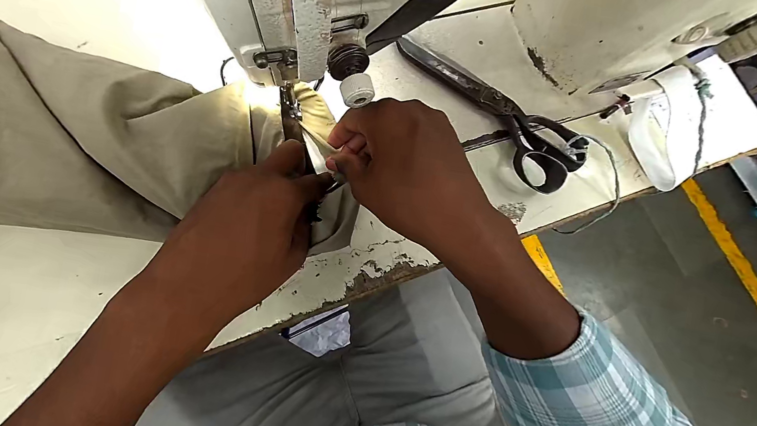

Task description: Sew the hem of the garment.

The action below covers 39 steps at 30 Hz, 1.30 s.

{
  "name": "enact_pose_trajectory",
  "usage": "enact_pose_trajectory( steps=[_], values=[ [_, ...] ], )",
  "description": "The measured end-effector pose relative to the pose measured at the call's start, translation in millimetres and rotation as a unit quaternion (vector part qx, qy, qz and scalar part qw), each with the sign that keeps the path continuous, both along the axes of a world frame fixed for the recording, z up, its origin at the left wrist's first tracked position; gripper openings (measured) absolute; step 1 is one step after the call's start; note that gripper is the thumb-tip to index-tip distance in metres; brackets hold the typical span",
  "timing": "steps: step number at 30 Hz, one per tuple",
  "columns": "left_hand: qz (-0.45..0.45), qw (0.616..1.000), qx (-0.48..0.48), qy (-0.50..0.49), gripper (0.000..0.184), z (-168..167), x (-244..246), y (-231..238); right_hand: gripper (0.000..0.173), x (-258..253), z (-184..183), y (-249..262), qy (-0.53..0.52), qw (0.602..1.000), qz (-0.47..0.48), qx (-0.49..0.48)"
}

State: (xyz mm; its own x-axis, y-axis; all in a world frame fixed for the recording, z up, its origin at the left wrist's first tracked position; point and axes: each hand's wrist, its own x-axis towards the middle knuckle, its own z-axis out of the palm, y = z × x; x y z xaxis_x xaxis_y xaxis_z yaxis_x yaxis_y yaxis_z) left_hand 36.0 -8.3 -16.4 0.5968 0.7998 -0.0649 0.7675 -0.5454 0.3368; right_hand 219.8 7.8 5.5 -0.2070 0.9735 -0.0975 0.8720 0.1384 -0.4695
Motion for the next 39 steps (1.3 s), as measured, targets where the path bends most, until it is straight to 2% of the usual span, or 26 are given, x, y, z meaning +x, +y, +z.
enact_pose_trajectory(
  steps=[4, 9, 15, 20, 23, 32, 34, 35, 37, 39],
  values=[
    [-0.003, 1.0, 0.005, -0.004, 0.023, -2, -1, 0, 0.009, -2, 0, -4, 0.028, 0.999, -0.002, -0.016],
    [-0.007, 1.0, 0.01, -0.012, 0.023, -2, -2, 0, 0.014, -1, -4, -5, 0.051, 0.998, 0.028, -0.039],
    [0.005, 1.0, 0.003, -0.004, 0.018, -1, -1, -2, 0.015, -2, -10, -3, 0.09, 0.995, 0.006, -0.052],
    [0.014, 1.0, 0.006, -0.007, 0.017, 0, 0, -3, 0.015, -8, -20, -7, 0.105, 0.994, -0.027, -0.02],
    [0.016, 1.0, 0.009, -0.011, 0.023, -1, 0, -3, 0.016, -8, -25, -8, 0.116, 0.993, -0.035, 0.002],
    [0.008, 1.0, -0.005, 0.025, 0.025, 4, 2, -1, 0.022, -8, -21, -3, 0.053, 0.998, 0.004, -0.033],
    [0.004, 1.0, 0.002, 0.025, 0.027, 4, 1, 1, 0.028, 2, -28, -2, 0.072, 0.997, -0.004, 0.031],
    [0.001, 1.0, 0.01, 0.022, 0.03, 2, 0, 2, 0.027, 6, -34, -1, 0.088, 0.991, -0.014, 0.097],
    [0.005, 1.0, 0.014, 0.017, 0.033, 0, -2, 2, 0.02, 10, -45, 3, 0.105, 0.971, -0.003, 0.216],
    [0.005, 1.0, 0.013, 0.016, 0.031, 0, -2, 1, 0.021, 10, -53, 8, 0.083, 0.965, 0.039, 0.247]
  ],
)
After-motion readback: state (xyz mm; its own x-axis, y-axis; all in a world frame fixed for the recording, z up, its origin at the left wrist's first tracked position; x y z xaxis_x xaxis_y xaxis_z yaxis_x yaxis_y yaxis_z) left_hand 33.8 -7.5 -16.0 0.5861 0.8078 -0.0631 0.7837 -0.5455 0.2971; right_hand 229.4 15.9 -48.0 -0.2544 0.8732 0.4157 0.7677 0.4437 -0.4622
